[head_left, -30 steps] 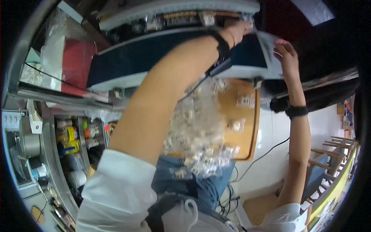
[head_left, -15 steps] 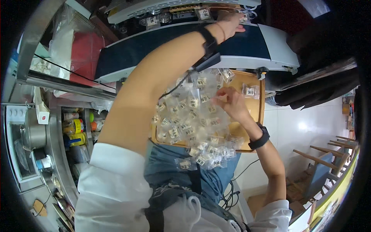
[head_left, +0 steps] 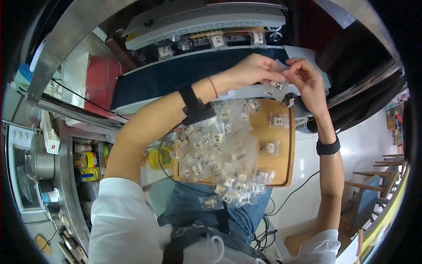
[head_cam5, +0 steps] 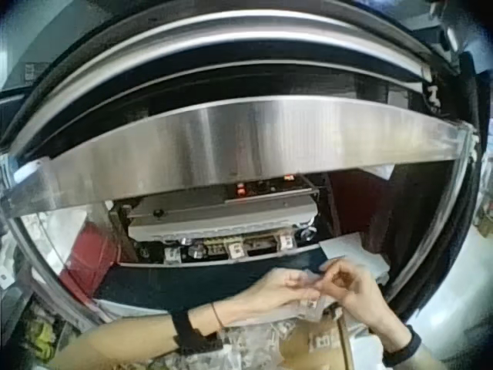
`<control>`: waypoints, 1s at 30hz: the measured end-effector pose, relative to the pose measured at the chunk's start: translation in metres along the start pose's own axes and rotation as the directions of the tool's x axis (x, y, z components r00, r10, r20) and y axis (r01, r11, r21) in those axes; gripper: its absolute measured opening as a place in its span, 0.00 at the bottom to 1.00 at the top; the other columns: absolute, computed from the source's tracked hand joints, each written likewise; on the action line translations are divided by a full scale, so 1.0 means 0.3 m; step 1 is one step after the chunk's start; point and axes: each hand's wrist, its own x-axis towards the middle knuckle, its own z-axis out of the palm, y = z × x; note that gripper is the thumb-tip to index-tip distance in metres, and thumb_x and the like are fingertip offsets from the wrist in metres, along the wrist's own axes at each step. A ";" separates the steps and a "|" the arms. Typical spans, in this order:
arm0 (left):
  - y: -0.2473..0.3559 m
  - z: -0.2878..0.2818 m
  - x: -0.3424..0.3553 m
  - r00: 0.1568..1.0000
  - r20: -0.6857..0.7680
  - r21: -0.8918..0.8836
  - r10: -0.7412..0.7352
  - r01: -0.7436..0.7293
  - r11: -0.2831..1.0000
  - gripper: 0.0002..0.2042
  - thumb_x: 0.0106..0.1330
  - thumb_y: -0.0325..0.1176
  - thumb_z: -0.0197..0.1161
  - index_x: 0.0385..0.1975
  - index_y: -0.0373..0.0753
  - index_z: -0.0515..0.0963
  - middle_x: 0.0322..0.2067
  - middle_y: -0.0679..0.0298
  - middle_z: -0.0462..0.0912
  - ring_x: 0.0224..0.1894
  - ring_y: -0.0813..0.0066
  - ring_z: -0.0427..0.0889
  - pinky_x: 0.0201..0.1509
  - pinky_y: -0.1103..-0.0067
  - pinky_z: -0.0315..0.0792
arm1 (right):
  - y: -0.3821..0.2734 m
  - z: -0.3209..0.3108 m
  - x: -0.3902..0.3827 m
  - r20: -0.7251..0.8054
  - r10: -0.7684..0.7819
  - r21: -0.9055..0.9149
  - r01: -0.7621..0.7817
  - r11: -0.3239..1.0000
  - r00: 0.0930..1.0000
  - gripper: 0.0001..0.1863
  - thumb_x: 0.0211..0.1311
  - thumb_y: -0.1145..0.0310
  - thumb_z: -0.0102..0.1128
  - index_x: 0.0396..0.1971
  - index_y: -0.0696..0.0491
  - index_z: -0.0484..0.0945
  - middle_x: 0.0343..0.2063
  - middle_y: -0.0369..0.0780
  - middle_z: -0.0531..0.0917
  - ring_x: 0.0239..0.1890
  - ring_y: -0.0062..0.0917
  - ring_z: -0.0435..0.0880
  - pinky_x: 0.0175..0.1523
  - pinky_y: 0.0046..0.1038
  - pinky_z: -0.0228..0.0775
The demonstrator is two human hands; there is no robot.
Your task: Sealing small plastic bags containing components using a heat-sealing machine.
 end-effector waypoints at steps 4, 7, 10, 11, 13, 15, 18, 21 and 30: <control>-0.015 0.008 0.093 0.991 -0.112 -0.166 -0.069 0.050 0.985 0.10 0.55 0.33 0.59 0.35 0.37 0.74 0.30 0.70 0.75 0.34 0.84 0.73 0.40 0.84 0.69 | 0.050 -0.047 0.036 -0.103 0.055 -0.019 -0.057 0.998 0.993 0.05 0.51 0.75 0.57 0.22 0.59 0.71 0.22 0.33 0.75 0.24 0.10 0.70 0.30 0.13 0.62; -0.020 -0.004 0.136 0.992 -0.094 -0.332 -0.083 0.047 0.942 0.09 0.56 0.33 0.57 0.34 0.36 0.73 0.32 0.67 0.75 0.34 0.81 0.73 0.40 0.83 0.70 | 0.050 -0.057 0.076 -0.148 0.001 -0.068 -0.011 0.998 0.989 0.05 0.50 0.75 0.57 0.23 0.59 0.71 0.18 0.31 0.74 0.22 0.10 0.69 0.27 0.13 0.60; -0.040 0.002 0.207 0.985 -0.128 -0.377 -0.115 0.058 0.925 0.09 0.57 0.32 0.57 0.33 0.34 0.73 0.32 0.64 0.75 0.35 0.78 0.75 0.39 0.81 0.71 | 0.109 -0.088 0.113 -0.224 0.000 -0.049 -0.011 0.999 0.975 0.06 0.49 0.73 0.59 0.24 0.58 0.72 0.18 0.31 0.73 0.22 0.10 0.69 0.26 0.13 0.59; -0.053 -0.007 0.222 0.984 -0.154 -0.404 -0.085 0.016 0.914 0.08 0.57 0.31 0.56 0.33 0.34 0.73 0.32 0.64 0.75 0.34 0.77 0.75 0.38 0.81 0.71 | 0.127 -0.089 0.127 -0.238 0.116 0.025 -0.114 0.993 0.964 0.07 0.49 0.71 0.60 0.24 0.57 0.73 0.18 0.31 0.73 0.21 0.11 0.68 0.26 0.13 0.59; -0.076 -0.025 0.263 0.968 -0.244 -0.325 -0.062 -0.021 0.946 0.08 0.57 0.29 0.56 0.33 0.34 0.73 0.32 0.63 0.75 0.33 0.76 0.75 0.37 0.81 0.71 | 0.158 -0.101 0.146 -0.175 0.331 0.205 -0.295 0.933 0.927 0.09 0.47 0.66 0.62 0.26 0.54 0.75 0.18 0.30 0.73 0.19 0.12 0.67 0.26 0.13 0.58; -0.072 -0.007 0.292 0.956 -0.287 -0.257 -0.054 -0.023 0.966 0.08 0.57 0.29 0.56 0.33 0.34 0.73 0.32 0.63 0.75 0.34 0.76 0.75 0.37 0.81 0.71 | 0.193 -0.126 0.150 -0.171 0.361 0.213 -0.323 0.922 0.917 0.09 0.48 0.65 0.62 0.26 0.53 0.75 0.18 0.30 0.74 0.20 0.11 0.68 0.27 0.14 0.58; -0.078 -0.009 0.333 0.950 -0.311 -0.233 -0.034 -0.041 0.972 0.08 0.56 0.29 0.56 0.34 0.34 0.73 0.31 0.63 0.76 0.34 0.76 0.75 0.38 0.82 0.70 | 0.223 -0.149 0.179 -0.168 0.398 0.235 -0.355 0.905 0.902 0.07 0.49 0.65 0.61 0.26 0.51 0.76 0.18 0.29 0.75 0.22 0.11 0.68 0.30 0.14 0.58; -0.098 -0.046 0.383 0.943 -0.286 -0.445 -0.169 0.025 0.895 0.09 0.56 0.33 0.57 0.32 0.35 0.72 0.32 0.62 0.76 0.37 0.72 0.74 0.44 0.79 0.68 | 0.224 -0.159 0.237 -0.153 0.470 0.299 -0.413 0.860 0.869 0.05 0.49 0.64 0.60 0.24 0.49 0.76 0.19 0.29 0.76 0.24 0.12 0.69 0.32 0.15 0.57; -0.171 -0.106 0.579 0.889 -0.357 -0.742 -0.286 -0.083 0.666 0.08 0.59 0.31 0.51 0.35 0.36 0.70 0.32 0.62 0.74 0.35 0.70 0.72 0.45 0.76 0.69 | 0.382 -0.178 0.454 -0.289 0.616 0.276 -0.552 0.787 0.733 0.08 0.51 0.69 0.54 0.26 0.58 0.78 0.22 0.37 0.78 0.21 0.20 0.75 0.25 0.22 0.65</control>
